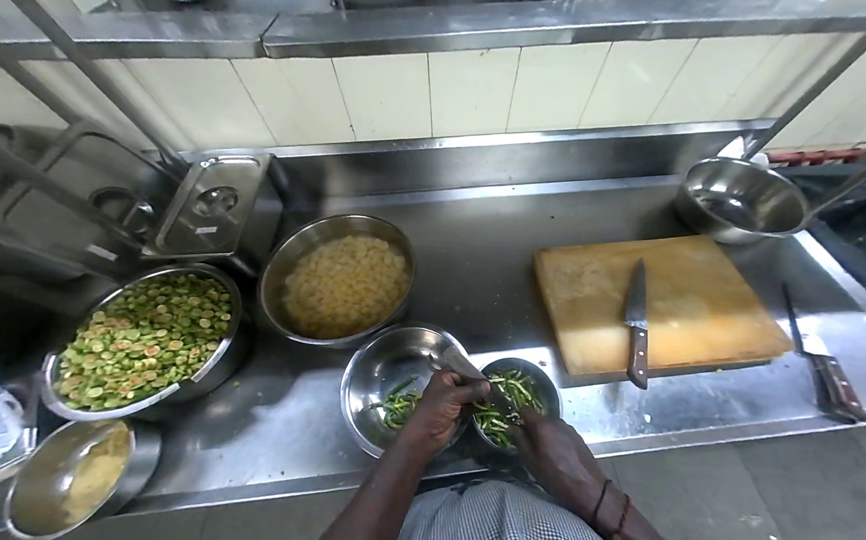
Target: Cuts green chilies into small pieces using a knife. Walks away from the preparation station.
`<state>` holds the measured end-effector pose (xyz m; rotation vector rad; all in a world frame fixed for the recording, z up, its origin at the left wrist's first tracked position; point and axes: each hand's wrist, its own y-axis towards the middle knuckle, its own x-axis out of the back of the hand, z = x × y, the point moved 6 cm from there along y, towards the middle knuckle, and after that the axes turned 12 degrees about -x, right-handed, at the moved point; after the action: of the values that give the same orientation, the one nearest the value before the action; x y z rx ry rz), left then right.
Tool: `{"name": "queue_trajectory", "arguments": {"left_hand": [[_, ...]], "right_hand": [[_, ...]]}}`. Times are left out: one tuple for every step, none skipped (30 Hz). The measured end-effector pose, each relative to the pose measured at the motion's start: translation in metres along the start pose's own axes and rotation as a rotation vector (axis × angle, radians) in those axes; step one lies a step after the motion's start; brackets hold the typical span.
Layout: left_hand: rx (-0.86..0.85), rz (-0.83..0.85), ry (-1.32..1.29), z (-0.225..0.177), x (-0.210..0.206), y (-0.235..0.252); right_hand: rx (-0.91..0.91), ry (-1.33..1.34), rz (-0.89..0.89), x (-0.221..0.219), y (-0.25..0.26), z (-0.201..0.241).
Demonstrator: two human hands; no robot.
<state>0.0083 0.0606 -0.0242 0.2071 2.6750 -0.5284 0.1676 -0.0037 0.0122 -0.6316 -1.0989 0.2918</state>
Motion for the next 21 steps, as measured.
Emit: {"name": "queue_trajectory", "arguments": {"left_hand": [[0.000, 0.001, -0.018, 0.0011, -0.0007, 0.0002], [-0.002, 0.008, -0.055, 0.0025, -0.0015, -0.0001], [-0.003, 0.014, -0.101, 0.0042, -0.0027, -0.0009], [0.000, 0.006, -0.151, 0.0063, -0.0037, -0.0021], [0.002, -0.026, -0.187, 0.0078, -0.0045, -0.0036], [-0.001, -0.066, -0.212, 0.0085, -0.0051, -0.0050], [-0.006, -0.097, -0.225, 0.0087, -0.0058, -0.0062], [-0.008, -0.119, -0.224, 0.0085, -0.0065, -0.0071], [-0.013, -0.133, -0.213, 0.0077, -0.0070, -0.0076], [-0.020, -0.141, -0.197, 0.0068, -0.0064, -0.0073], [-0.026, -0.145, -0.176, 0.0058, -0.0054, -0.0068], [-0.029, -0.148, -0.152, 0.0048, -0.0044, -0.0060], [-0.029, -0.147, -0.127, 0.0041, -0.0036, -0.0054], [-0.030, -0.144, -0.105, 0.0039, -0.0026, -0.0049], [-0.030, -0.137, -0.081, 0.0037, -0.0013, -0.0049], [-0.026, -0.127, -0.059, 0.0035, -0.0001, -0.0049], [-0.020, -0.118, -0.039, 0.0035, 0.0008, -0.0044], [-0.009, -0.110, -0.023, 0.0036, 0.0013, -0.0039], [0.004, -0.098, -0.004, 0.0037, 0.0011, -0.0037], [0.017, -0.081, 0.010, 0.0038, 0.0000, -0.0038], [0.033, -0.053, 0.019, 0.0042, -0.0018, -0.0039]], "right_hand": [[0.005, 0.020, -0.014, 0.0001, 0.0007, -0.0011], [0.010, 0.049, -0.030, 0.0004, 0.0015, -0.0024], [0.016, 0.087, -0.054, 0.0008, 0.0025, -0.0042], [0.021, 0.127, -0.080, 0.0017, 0.0032, -0.0060], [0.023, 0.158, -0.106, 0.0030, 0.0036, -0.0074], [0.023, 0.173, -0.118, 0.0037, 0.0040, -0.0084], [0.021, 0.178, -0.122, 0.0039, 0.0043, -0.0089], [0.016, 0.173, -0.121, 0.0038, 0.0044, -0.0092], [0.007, 0.158, -0.118, 0.0040, 0.0042, -0.0091], [-0.006, 0.136, -0.108, 0.0045, 0.0038, -0.0086], [-0.021, 0.112, -0.093, 0.0056, 0.0030, -0.0076], [-0.030, 0.083, -0.085, 0.0067, 0.0020, -0.0069], [-0.034, 0.056, -0.080, 0.0075, 0.0014, -0.0066], [-0.036, 0.035, -0.073, 0.0078, 0.0010, -0.0066], [-0.037, 0.020, -0.060, 0.0077, 0.0006, -0.0063], [-0.034, 0.009, -0.046, 0.0072, 0.0008, -0.0061], [-0.030, 0.001, -0.030, 0.0062, 0.0018, -0.0062], [-0.020, -0.002, -0.015, 0.0049, 0.0027, -0.0061], [-0.010, -0.002, -0.003, 0.0039, 0.0029, -0.0054], [-0.003, -0.005, 0.014, 0.0036, 0.0022, -0.0036], [0.003, -0.008, 0.031, 0.0036, 0.0015, -0.0012]]}}
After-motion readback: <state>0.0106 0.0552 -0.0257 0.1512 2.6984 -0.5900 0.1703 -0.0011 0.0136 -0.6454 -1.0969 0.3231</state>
